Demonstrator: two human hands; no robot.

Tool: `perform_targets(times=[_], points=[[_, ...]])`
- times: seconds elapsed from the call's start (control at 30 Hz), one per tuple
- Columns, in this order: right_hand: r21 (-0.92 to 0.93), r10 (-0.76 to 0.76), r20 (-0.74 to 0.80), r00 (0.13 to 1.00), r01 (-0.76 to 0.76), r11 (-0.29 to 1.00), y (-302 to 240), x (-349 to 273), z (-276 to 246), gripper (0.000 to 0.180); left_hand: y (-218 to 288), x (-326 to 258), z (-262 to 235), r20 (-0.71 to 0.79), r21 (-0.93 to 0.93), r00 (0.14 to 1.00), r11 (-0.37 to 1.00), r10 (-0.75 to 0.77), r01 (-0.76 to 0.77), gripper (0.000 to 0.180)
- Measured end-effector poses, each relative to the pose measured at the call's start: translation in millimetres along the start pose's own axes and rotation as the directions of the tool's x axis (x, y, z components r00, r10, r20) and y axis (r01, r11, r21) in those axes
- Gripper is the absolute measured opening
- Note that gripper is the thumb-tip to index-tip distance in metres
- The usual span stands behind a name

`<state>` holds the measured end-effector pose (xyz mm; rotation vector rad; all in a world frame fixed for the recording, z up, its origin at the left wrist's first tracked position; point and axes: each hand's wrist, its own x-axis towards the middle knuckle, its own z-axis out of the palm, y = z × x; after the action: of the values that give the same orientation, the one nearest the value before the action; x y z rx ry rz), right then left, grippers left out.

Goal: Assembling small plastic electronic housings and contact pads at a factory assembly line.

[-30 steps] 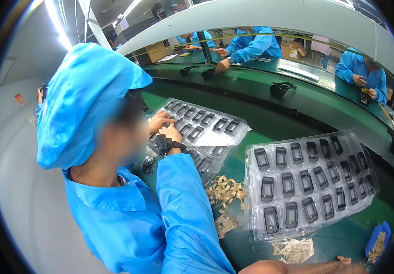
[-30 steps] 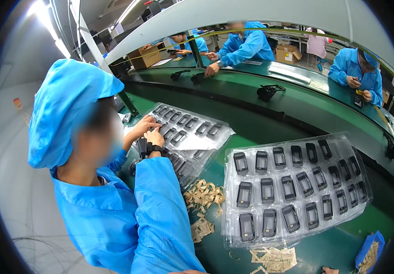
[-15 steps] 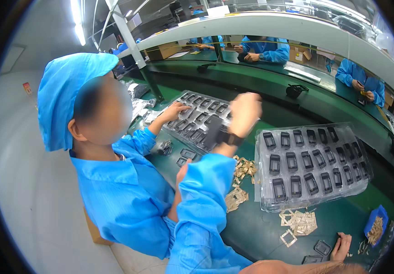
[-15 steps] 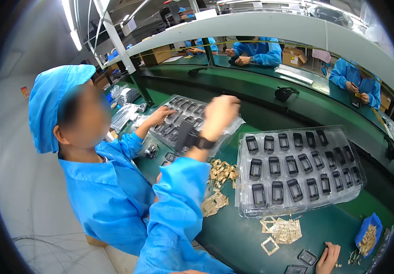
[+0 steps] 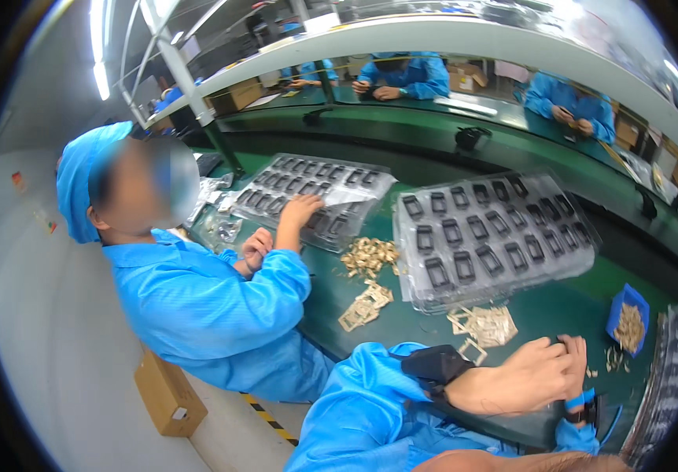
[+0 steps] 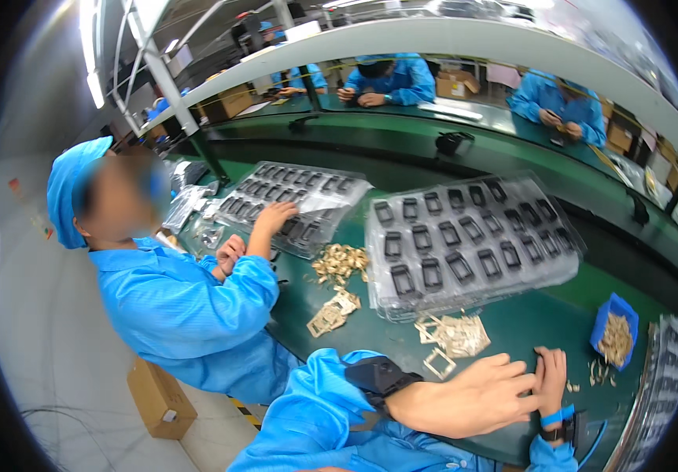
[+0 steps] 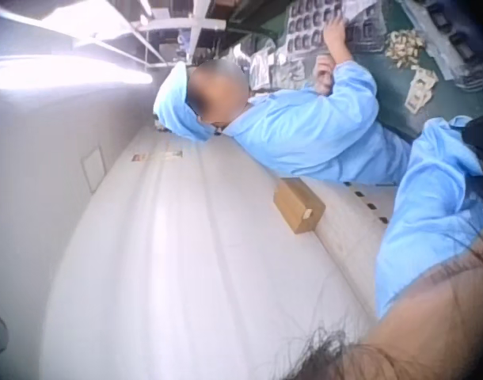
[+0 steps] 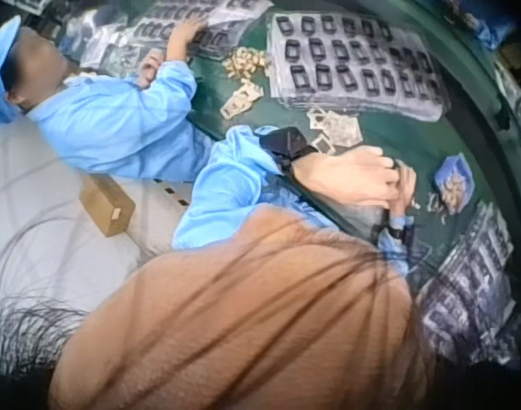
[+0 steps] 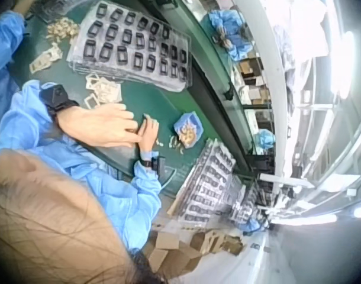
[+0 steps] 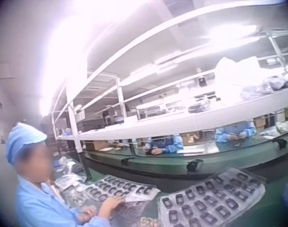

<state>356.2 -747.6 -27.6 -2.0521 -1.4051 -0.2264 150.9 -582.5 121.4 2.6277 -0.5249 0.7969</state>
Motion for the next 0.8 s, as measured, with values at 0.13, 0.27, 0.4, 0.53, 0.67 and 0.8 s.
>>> perform_targets(times=[0.13,0.27,0.4,0.53,0.67,0.8], points=[[0.052,0.076,-0.041,0.996,-0.074,0.996,-12,2,-6,0.019,16,-7,4,0.141,-0.082,0.990,0.996,-0.024,0.036,0.028],[0.116,0.033,-0.024,0.999,-0.030,0.993,-8,0,-10,0.021,21,-7,10,0.120,-0.120,0.985,0.983,-0.127,0.142,0.031],[0.205,-0.036,-0.032,0.999,0.042,0.978,3,6,-12,0.021,12,-34,18,0.073,-0.159,0.914,0.900,-0.399,0.406,0.026],[0.268,0.044,0.061,0.997,-0.059,0.962,2,1,-21,0.021,10,-78,30,-0.066,-0.131,0.717,0.719,-0.694,0.683,0.023],[0.311,0.078,0.070,0.994,-0.096,0.945,11,-4,-18,0.018,17,-95,59,-0.087,-0.165,0.604,0.609,-0.793,0.776,0.027],[0.352,0.063,0.092,0.994,-0.092,0.931,-3,-11,-24,0.019,25,-83,94,-0.065,-0.134,0.683,0.684,-0.728,0.717,0.040]])
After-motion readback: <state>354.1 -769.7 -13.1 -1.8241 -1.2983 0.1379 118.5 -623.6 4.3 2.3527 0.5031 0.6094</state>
